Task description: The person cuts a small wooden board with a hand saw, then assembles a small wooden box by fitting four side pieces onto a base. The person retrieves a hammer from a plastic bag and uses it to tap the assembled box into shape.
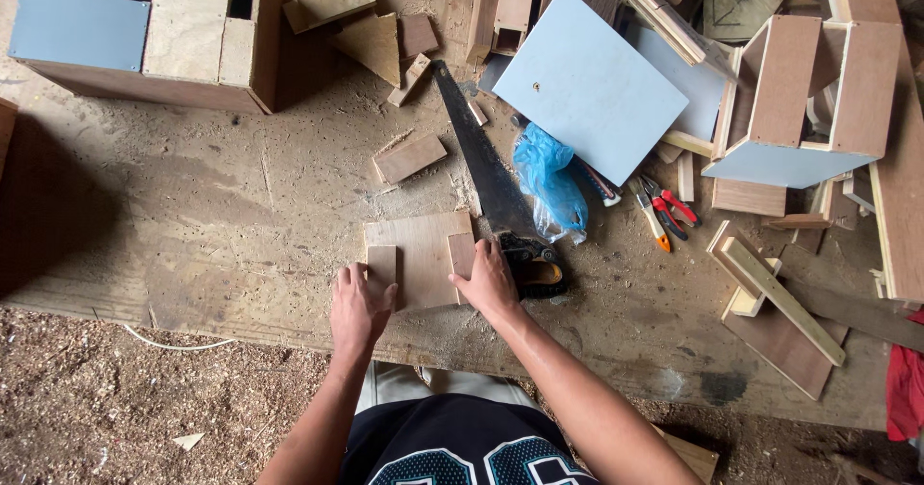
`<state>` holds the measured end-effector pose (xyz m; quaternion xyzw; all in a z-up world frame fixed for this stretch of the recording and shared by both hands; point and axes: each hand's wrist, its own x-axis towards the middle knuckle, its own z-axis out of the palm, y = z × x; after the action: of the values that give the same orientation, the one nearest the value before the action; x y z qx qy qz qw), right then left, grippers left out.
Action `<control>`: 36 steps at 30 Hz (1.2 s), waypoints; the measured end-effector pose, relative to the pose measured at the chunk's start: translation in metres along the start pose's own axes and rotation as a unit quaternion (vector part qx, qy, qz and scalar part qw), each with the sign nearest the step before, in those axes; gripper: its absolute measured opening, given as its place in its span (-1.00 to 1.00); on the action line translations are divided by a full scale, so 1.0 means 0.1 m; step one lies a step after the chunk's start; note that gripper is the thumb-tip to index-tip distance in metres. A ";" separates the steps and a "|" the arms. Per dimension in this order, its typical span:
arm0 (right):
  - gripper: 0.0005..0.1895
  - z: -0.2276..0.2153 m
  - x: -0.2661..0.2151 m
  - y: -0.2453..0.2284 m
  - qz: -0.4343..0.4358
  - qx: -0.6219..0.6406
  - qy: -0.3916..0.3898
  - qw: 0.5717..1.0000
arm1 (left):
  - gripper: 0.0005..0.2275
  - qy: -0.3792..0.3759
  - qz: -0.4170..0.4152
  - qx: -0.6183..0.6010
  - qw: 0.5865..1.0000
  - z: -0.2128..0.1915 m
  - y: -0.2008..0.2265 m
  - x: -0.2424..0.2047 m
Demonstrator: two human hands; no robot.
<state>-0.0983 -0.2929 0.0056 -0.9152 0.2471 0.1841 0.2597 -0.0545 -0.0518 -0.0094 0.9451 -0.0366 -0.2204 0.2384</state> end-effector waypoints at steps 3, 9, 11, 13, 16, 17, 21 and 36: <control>-0.13 0.09 -0.01 -0.05 0.015 0.026 0.016 0.999 | -0.32 0.021 0.024 0.035 0.999 -0.10 0.00 0.15; -0.11 0.24 -0.05 -0.19 0.010 0.031 0.067 0.997 | -0.25 0.015 0.040 0.048 0.998 -0.32 0.05 0.35; -0.12 0.20 -0.01 -0.22 0.028 0.047 0.056 0.997 | -0.31 -0.004 0.049 0.053 0.997 -0.41 0.07 0.35; -0.13 0.18 0.00 -0.23 0.052 0.059 0.041 0.996 | -0.36 -0.007 0.058 0.047 0.997 -0.48 0.09 0.33; -0.13 0.17 0.00 -0.24 0.080 0.068 0.028 0.994 | -0.41 -0.005 0.063 0.031 0.998 -0.55 0.12 0.30; -0.12 0.18 -0.01 -0.24 0.078 0.068 0.031 0.994 | -0.40 -0.013 0.056 0.032 0.998 -0.56 0.12 0.30; -0.12 0.18 -0.01 -0.20 0.029 0.071 0.067 0.995 | -0.38 -0.030 0.051 0.040 0.997 -0.57 0.09 0.34; -0.08 -0.10 -0.06 -0.16 0.010 0.083 0.006 0.997 | -0.66 -0.022 0.023 -0.031 0.999 -0.39 -0.21 0.48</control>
<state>-0.0924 -0.2838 0.0224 -0.8891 0.2726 0.1602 0.3309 0.0048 -0.0244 -0.0079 0.9310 -0.0569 -0.2369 0.2717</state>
